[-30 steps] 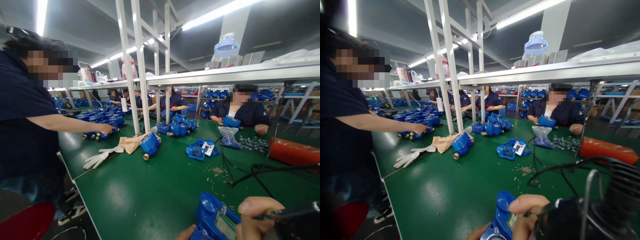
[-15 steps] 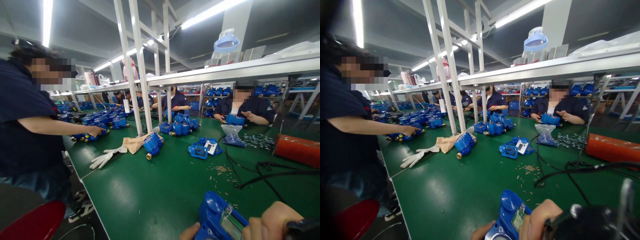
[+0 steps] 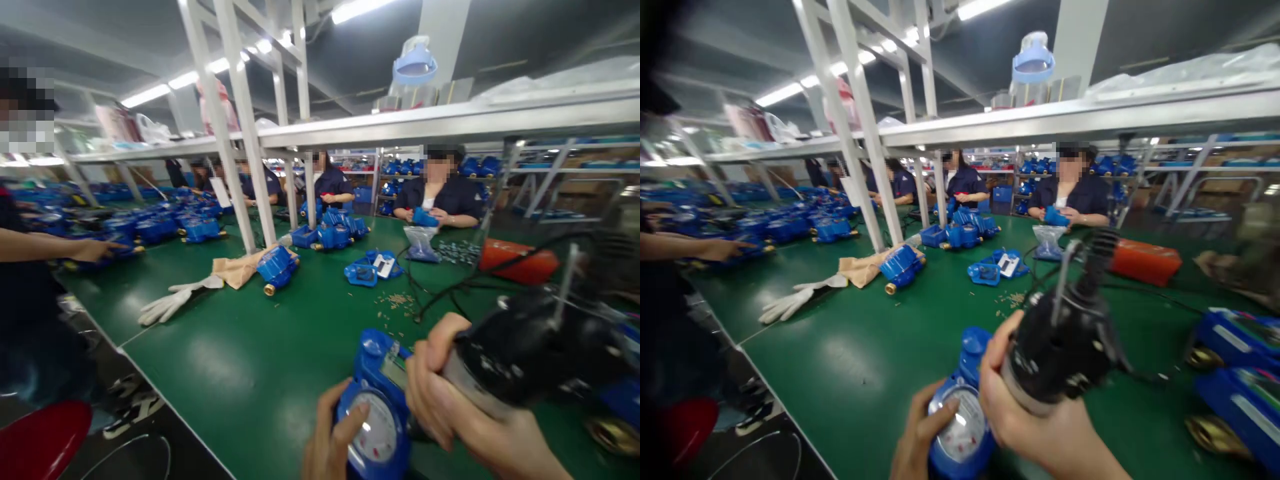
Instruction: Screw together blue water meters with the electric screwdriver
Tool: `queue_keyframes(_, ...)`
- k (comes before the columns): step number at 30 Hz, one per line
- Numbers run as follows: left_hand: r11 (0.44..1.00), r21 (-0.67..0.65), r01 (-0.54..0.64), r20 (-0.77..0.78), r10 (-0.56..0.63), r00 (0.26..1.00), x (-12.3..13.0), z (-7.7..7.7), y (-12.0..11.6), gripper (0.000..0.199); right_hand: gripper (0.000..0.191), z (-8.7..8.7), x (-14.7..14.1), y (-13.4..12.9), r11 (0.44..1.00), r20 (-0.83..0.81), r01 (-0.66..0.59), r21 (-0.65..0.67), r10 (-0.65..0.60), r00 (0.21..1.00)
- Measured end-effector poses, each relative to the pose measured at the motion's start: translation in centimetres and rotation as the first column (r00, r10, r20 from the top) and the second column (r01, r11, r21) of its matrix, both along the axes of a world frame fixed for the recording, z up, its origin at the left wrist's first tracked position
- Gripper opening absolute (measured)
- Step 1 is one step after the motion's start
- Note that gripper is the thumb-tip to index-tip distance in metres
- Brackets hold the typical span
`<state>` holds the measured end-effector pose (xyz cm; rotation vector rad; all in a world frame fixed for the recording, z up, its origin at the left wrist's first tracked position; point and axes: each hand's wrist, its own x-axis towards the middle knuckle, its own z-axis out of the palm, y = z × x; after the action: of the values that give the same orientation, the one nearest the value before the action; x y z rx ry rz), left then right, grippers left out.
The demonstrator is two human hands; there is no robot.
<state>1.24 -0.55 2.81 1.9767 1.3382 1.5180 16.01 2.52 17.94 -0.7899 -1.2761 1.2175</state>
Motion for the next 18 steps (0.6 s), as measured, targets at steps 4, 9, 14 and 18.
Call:
queue_keyframes(4, 0.998, 0.044, 0.047, -0.065, -0.044, 0.997, -0.4, -0.5, -0.2, 0.064, 0.026, 0.5, 0.0, 0.2, 0.991, 0.021, -0.035, 0.126, 0.033, 0.999)
queue_keyframes(9, 0.997, 0.057, 0.058, -0.123, -0.051, 0.991, -1.0, 0.2, 0.2, 0.058, 0.025, 0.8, 0.4, 0.6, 0.993, -0.006, -0.087, 0.080, 0.088, 0.996)
queue_keyframes(14, 0.999, 0.046, 0.026, -0.107, -0.021, 0.994, -0.7, 2.2, 0.3, 0.054, 0.026, 0.9, 0.9, 0.7, 0.984, -0.092, -0.156, 0.089, 0.164, 0.982)
queue_keyframes(18, 0.998, 0.068, 0.012, -0.130, -0.003, 0.991, -0.5, 3.1, 0.5, 0.052, 0.023, 0.8, 1.5, 1.3, 0.980, -0.155, -0.129, 0.150, 0.153, 0.976)
